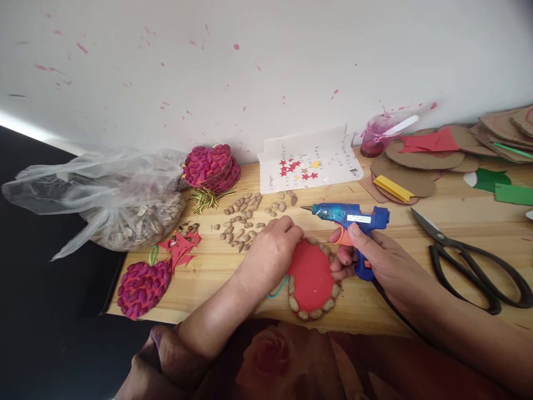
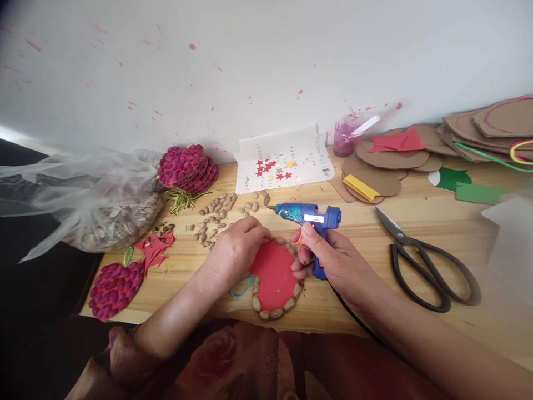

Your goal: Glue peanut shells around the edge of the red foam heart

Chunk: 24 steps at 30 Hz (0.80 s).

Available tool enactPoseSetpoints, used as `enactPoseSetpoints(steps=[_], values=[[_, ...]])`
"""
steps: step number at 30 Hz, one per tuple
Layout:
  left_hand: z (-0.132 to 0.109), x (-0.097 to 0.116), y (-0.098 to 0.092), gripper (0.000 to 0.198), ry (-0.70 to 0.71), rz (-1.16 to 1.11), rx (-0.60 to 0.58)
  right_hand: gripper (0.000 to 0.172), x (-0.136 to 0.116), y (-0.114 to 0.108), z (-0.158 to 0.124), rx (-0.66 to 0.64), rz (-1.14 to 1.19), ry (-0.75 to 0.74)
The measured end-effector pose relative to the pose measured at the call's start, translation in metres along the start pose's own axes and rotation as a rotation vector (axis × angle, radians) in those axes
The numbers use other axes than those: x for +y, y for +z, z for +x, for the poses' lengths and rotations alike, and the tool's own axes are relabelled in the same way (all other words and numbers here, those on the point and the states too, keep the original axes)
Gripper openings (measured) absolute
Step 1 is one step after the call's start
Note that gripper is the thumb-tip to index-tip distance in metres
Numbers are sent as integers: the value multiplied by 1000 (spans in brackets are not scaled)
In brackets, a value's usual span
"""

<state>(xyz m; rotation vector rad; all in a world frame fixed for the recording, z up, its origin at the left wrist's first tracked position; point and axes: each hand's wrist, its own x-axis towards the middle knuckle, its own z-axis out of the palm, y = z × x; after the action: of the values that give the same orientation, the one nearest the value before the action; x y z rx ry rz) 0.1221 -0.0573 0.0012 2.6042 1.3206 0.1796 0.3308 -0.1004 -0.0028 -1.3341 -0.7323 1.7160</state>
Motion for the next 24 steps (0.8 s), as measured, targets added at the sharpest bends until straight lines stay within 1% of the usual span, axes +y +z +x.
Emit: enactPoseSetpoints(steps=[6,11,13,19,22,24], values=[[0,2,0,17,-5,14,5,42,1,-1,-1,3,7,-5],[-1,3,0,18,-15,3,14,44,-1,1,-1,24,-5,0],[-3,2,2,20,-16,-32,47,44,-1,1,-1,22,-2,4],[-9,-4,7,18,-82,-252,218,44,0,0,0,14,10,12],[-12,-5,11,17,-91,-273,251,43,1,-1,0,5,13,14],[-13,-4,14,20,-74,-252,252,43,1,-1,0,6,14,15]])
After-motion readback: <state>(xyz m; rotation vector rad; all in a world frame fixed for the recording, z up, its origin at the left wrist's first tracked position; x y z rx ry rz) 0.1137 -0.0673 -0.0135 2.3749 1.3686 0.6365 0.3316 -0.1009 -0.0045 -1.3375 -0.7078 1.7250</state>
